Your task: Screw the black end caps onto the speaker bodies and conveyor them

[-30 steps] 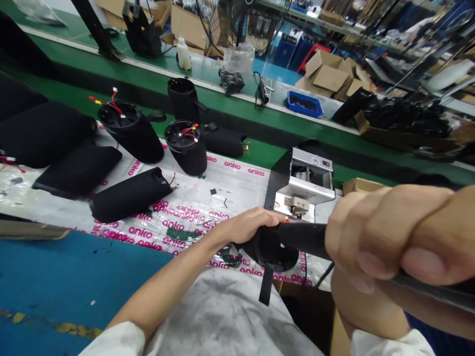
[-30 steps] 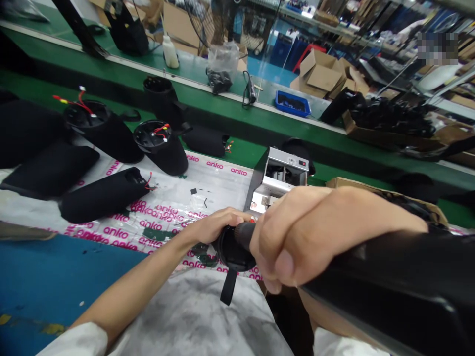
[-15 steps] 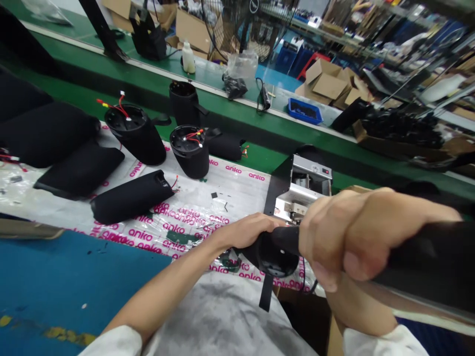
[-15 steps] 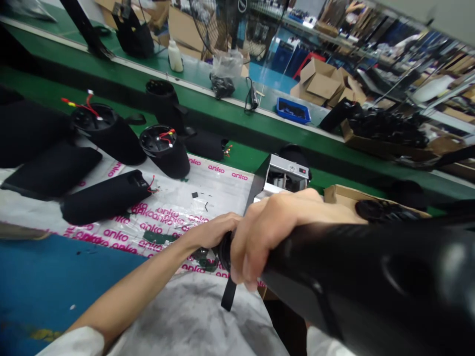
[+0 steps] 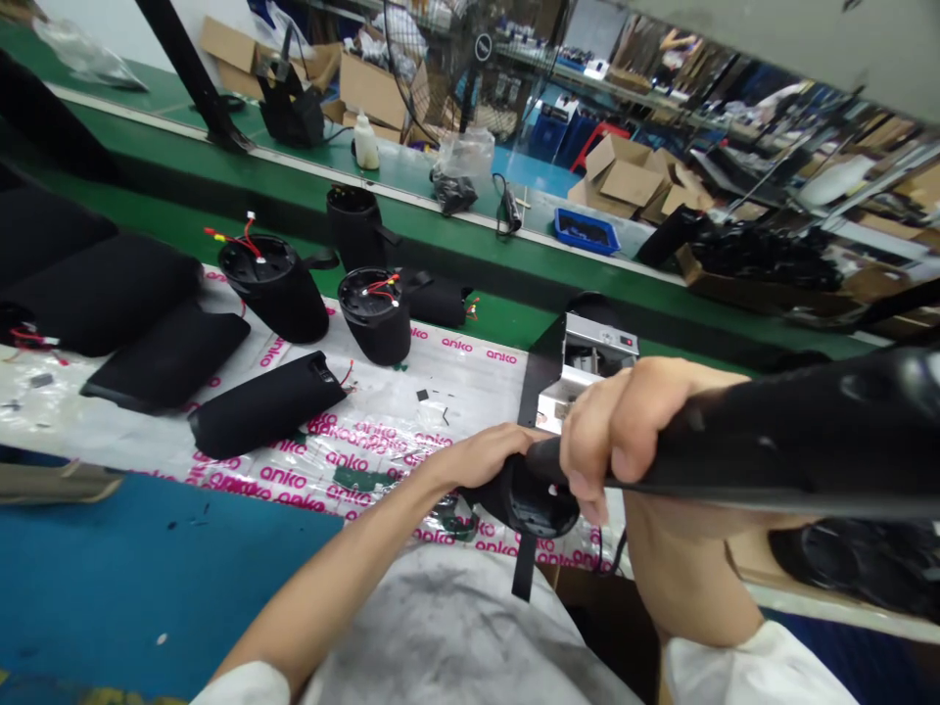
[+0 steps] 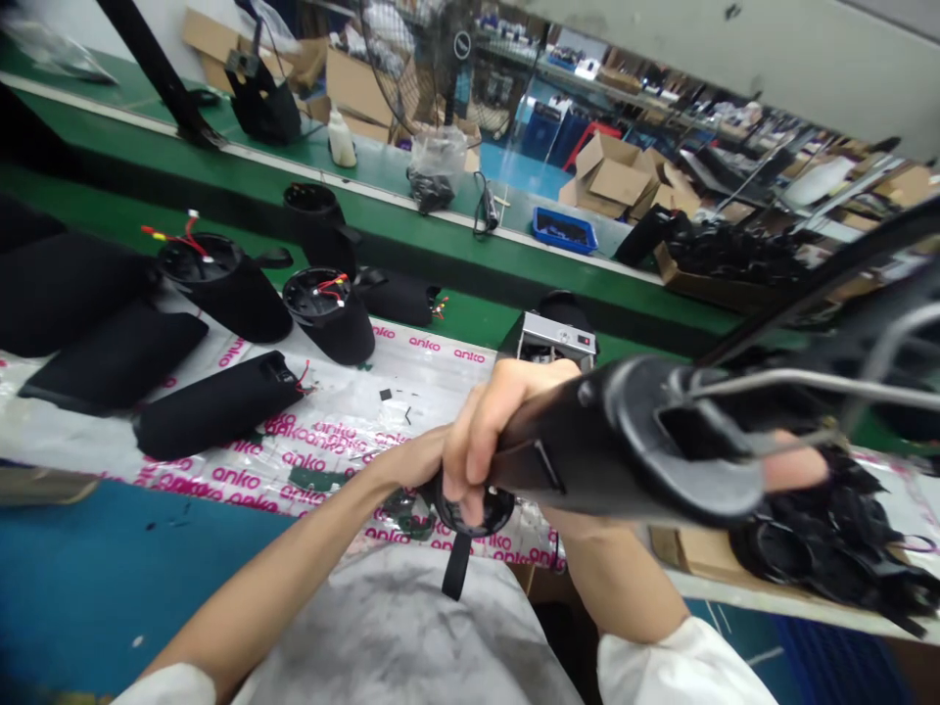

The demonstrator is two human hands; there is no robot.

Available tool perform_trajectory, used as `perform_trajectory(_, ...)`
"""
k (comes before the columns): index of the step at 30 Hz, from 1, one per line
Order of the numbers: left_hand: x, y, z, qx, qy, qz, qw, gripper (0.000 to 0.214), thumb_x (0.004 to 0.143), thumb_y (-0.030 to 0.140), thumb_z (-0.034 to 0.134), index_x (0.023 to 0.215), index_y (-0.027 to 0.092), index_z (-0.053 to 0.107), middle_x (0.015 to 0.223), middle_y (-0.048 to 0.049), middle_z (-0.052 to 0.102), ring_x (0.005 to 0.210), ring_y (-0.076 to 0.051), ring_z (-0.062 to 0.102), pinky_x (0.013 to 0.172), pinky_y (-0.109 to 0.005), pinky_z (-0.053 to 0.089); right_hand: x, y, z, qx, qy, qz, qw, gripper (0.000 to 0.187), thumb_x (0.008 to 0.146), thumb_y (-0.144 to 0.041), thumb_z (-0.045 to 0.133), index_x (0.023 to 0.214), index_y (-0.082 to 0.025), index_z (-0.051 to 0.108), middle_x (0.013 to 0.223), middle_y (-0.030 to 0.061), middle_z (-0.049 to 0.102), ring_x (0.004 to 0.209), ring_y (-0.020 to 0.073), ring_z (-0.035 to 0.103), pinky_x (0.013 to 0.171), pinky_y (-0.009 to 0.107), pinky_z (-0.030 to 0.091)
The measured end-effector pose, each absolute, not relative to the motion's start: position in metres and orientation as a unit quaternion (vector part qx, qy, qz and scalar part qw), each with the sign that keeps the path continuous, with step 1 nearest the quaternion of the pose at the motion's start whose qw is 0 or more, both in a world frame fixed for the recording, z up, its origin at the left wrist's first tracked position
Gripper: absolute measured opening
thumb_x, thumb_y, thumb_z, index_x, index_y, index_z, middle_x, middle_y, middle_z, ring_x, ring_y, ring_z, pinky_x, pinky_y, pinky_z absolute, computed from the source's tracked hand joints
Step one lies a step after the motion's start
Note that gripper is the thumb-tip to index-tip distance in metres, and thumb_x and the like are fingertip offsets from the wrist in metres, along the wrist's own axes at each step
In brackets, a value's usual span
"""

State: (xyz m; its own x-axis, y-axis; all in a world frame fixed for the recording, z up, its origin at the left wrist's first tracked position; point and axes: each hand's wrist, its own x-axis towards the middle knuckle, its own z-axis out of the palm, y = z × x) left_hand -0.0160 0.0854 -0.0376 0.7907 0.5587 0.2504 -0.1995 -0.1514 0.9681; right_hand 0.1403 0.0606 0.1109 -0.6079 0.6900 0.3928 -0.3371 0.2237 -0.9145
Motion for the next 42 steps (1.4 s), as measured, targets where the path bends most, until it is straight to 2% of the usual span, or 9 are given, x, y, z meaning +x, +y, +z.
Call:
perform_trajectory(5, -0.023, 0.078, -0.019, 0.691, 0.160, 0.292, 0.641, 0.038, 0.108, 0.028, 0.042, 0.111, 0.019, 0.079, 0.125, -0.0099, 0.084, 0.117, -0.027, 0.077, 0.110, -0.041, 0.059, 0.157, 0.045, 0.120, -0.167, -0.598, 0.538, 0.570, 0.046, 0.103, -0.060, 0.076, 0.095, -0.016, 0.082, 0.083, 0.0054, 0.076, 0.050, 0.0161, 0.069, 0.048, 0.028, 0.058)
perform_trajectory(8, -0.031, 0.065, -0.003, 0.702, 0.204, 0.314, 0.606, 0.030, 0.111, 0.032, 0.053, 0.119, 0.021, 0.080, 0.133, -0.0102, 0.080, 0.128, -0.027, 0.074, 0.118, -0.043, 0.054, 0.191, 0.031, 0.131, -0.226, -0.551, 0.461, 0.658, 0.053, 0.098, -0.067, 0.079, 0.089, -0.016, 0.083, 0.074, 0.0051, 0.071, 0.043, 0.0139, 0.059, 0.039, 0.027, 0.045)
perform_trajectory(11, -0.037, 0.047, 0.008, 0.742, 0.241, 0.344, 0.523, 0.021, 0.105, 0.025, 0.065, 0.118, 0.025, 0.082, 0.138, -0.0095, 0.077, 0.131, -0.027, 0.073, 0.119, -0.044, 0.055, 0.216, 0.025, 0.130, -0.304, -0.531, 0.366, 0.701, 0.060, 0.087, -0.077, 0.085, 0.080, -0.017, 0.081, 0.063, 0.0031, 0.063, 0.046, 0.0165, 0.060, 0.039, 0.029, 0.043)
perform_trajectory(15, -0.037, 0.024, 0.011, 0.753, 0.304, 0.385, 0.438, 0.016, 0.097, 0.021, 0.075, 0.111, 0.025, 0.082, 0.134, -0.0100, 0.076, 0.124, -0.027, 0.076, 0.111, -0.043, 0.060, 0.214, 0.042, 0.093, -0.298, -0.522, 0.258, 0.756, 0.080, 0.095, -0.090, 0.057, 0.071, -0.018, 0.080, 0.058, 0.0077, 0.063, 0.038, 0.0175, 0.056, 0.032, 0.026, 0.035)
perform_trajectory(17, -0.035, 0.017, 0.009, 0.751, 0.328, 0.393, 0.418, 0.012, 0.095, 0.021, 0.077, 0.106, 0.024, 0.080, 0.135, -0.0107, 0.075, 0.123, -0.028, 0.076, 0.108, -0.042, 0.060, 0.207, 0.055, 0.068, -0.258, -0.534, 0.265, 0.760, 0.084, 0.097, -0.091, 0.051, 0.076, -0.017, 0.083, 0.061, 0.0102, 0.067, 0.035, 0.0184, 0.056, 0.028, 0.026, 0.035)
perform_trajectory(20, -0.032, 0.013, 0.005, 0.742, 0.349, 0.400, 0.409, 0.003, 0.096, 0.021, 0.078, 0.098, 0.023, 0.075, 0.133, -0.0105, 0.075, 0.121, -0.027, 0.077, 0.105, -0.040, 0.060, 0.200, 0.070, 0.040, -0.238, -0.542, 0.304, 0.746, 0.080, 0.095, -0.091, 0.059, 0.081, -0.016, 0.083, 0.068, 0.0110, 0.071, 0.035, 0.0181, 0.057, 0.029, 0.026, 0.041)
perform_trajectory(28, -0.027, 0.011, 0.002, 0.712, 0.376, 0.386, 0.450, 0.019, 0.108, 0.024, 0.063, 0.089, 0.022, 0.066, 0.131, -0.0103, 0.076, 0.125, -0.025, 0.074, 0.106, -0.038, 0.056, 0.218, 0.071, 0.033, -0.280, -0.530, 0.403, 0.692, 0.085, 0.101, -0.092, 0.045, 0.083, -0.018, 0.083, 0.071, 0.0100, 0.075, 0.032, 0.0153, 0.055, 0.025, 0.023, 0.035)
perform_trajectory(34, -0.025, 0.010, -0.007, 0.706, 0.364, 0.404, 0.454, 0.021, 0.107, 0.024, 0.060, 0.087, 0.023, 0.059, 0.129, -0.0104, 0.074, 0.122, -0.024, 0.073, 0.101, -0.035, 0.056, 0.238, 0.057, 0.069, -0.254, -0.602, 0.316, 0.688, 0.097, 0.094, -0.102, 0.040, 0.085, -0.016, 0.085, 0.063, 0.0107, 0.066, 0.036, 0.0217, 0.058, 0.025, 0.030, 0.039)
perform_trajectory(42, -0.024, 0.009, -0.011, 0.701, 0.361, 0.418, 0.452, 0.020, 0.107, 0.022, 0.061, 0.088, 0.022, 0.060, 0.128, -0.0097, 0.074, 0.121, -0.023, 0.073, 0.103, -0.034, 0.055, 0.197, 0.067, 0.039, -0.242, -0.559, 0.277, 0.743, 0.079, 0.100, -0.086, 0.054, 0.083, -0.016, 0.086, 0.066, 0.0096, 0.069, 0.032, 0.0178, 0.055, 0.027, 0.027, 0.036)
